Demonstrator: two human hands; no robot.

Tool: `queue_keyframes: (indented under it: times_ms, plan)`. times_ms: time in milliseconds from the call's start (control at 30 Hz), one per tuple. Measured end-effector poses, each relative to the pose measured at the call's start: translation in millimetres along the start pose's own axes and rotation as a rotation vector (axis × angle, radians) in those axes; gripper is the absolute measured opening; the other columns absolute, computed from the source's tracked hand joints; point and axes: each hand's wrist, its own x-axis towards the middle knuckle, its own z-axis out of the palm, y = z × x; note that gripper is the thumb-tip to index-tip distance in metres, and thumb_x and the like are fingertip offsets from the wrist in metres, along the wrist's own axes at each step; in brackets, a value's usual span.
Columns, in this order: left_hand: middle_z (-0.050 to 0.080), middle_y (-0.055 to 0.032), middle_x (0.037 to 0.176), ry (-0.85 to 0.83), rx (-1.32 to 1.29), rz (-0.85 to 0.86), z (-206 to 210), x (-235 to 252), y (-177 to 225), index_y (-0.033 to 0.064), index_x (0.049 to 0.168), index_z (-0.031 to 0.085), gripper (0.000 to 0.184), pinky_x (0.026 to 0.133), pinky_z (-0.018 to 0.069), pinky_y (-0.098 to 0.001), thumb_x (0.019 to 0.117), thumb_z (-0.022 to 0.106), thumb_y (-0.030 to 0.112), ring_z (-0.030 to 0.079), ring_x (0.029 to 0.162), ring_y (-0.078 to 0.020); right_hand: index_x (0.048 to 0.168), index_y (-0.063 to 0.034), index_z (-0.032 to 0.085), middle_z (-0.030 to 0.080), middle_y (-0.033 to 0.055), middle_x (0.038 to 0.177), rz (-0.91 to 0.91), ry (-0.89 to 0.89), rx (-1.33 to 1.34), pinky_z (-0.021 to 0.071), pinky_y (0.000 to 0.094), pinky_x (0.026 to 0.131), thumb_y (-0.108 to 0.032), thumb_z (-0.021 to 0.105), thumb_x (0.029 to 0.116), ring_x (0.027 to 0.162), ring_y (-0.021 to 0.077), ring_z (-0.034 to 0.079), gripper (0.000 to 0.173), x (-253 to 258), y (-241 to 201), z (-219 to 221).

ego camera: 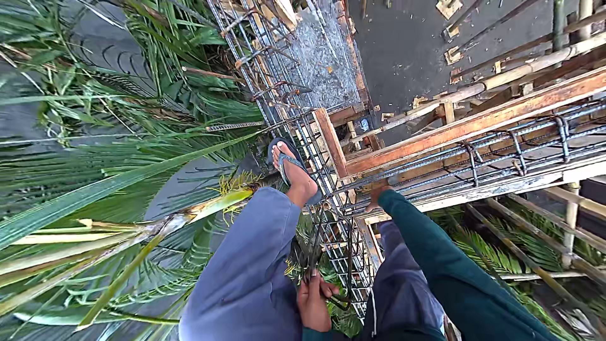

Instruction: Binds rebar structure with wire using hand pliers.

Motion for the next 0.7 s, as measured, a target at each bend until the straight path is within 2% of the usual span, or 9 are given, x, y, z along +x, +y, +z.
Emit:
queue_keyframes:
  times_ms: [167, 267, 367, 533, 600, 700]
  plan:
    - [0.051, 0.0066, 0.05, -0.029, -0.048, 0.024, -23, -29, 45, 0.0077, 0.092, 0.053, 0.027, 0.046, 0.0542, -0.0233, 0.1096, 0.033, 0.008, 0.054, 0.04, -0.006, 0.136, 0.0071, 0.059, 0.061, 0.0297, 0.136, 0.012, 0.038, 0.039, 0.0411, 0.0672, 0.108, -0.057, 0.08, 0.084, 0.13, 0.0456, 0.057, 0.085, -38, -7, 7]
    - [0.05, 0.0081, 0.05, -0.076, -0.072, 0.069, -47, -56, 74, 0.0093, 0.09, 0.054, 0.028, 0.047, 0.0523, -0.0216, 0.1084, 0.033, 0.008, 0.051, 0.041, -0.0041, 0.125, 0.0074, 0.066, 0.063, 0.0305, 0.132, 0.004, 0.015, -0.044, 0.0406, 0.0685, 0.108, -0.066, 0.074, 0.0838, 0.128, 0.0461, 0.058, 0.084, -51, -6, 19]
    - [0.048, 0.0093, 0.05, -0.065, -0.063, 0.108, -64, -61, 95, 0.0103, 0.092, 0.054, 0.026, 0.047, 0.0514, -0.0213, 0.108, 0.033, 0.008, 0.049, 0.041, -0.0034, 0.117, 0.0056, 0.069, 0.067, 0.0289, 0.123, -0.001, -0.01, -0.121, 0.044, 0.0689, 0.103, -0.073, 0.068, 0.0843, 0.12, 0.0454, 0.064, 0.086, -74, -8, 23]
    - [0.04, 0.0121, 0.05, -0.112, -0.033, 0.143, -60, -33, 79, 0.0126, 0.095, 0.053, 0.014, 0.048, 0.0488, -0.0218, 0.1042, 0.042, 0.011, 0.043, 0.041, -0.0023, 0.113, 0.003, 0.071, 0.07, 0.0257, 0.118, 0.013, 0.008, -0.137, 0.0459, 0.068, 0.1, -0.076, 0.066, 0.0834, 0.115, 0.043, 0.065, 0.084, -112, -13, 24]
    - [0.04, 0.012, 0.053, -0.152, 0.018, 0.126, -49, -18, 66, 0.0093, 0.101, 0.055, 0.009, 0.048, 0.0455, -0.0216, 0.1036, 0.046, 0.012, 0.041, 0.043, -0.0021, 0.113, 0.001, 0.072, 0.071, 0.0248, 0.116, 0.021, 0.001, -0.15, 0.0465, 0.0682, 0.099, -0.076, 0.065, 0.0836, 0.114, 0.0424, 0.066, 0.083, -130, -18, 22]
    - [0.041, 0.0095, 0.058, -0.196, 0.106, 0.057, -31, 7, 51, 0.0052, 0.105, 0.055, 0.012, 0.049, 0.0443, -0.0236, 0.1046, 0.048, 0.015, 0.042, 0.046, -0.004, 0.111, -0.0018, 0.073, 0.072, 0.0237, 0.113, 0.027, -0.007, -0.172, 0.0464, 0.0698, 0.097, -0.078, 0.063, 0.0842, 0.112, 0.0435, 0.067, 0.082, -163, -26, 18]
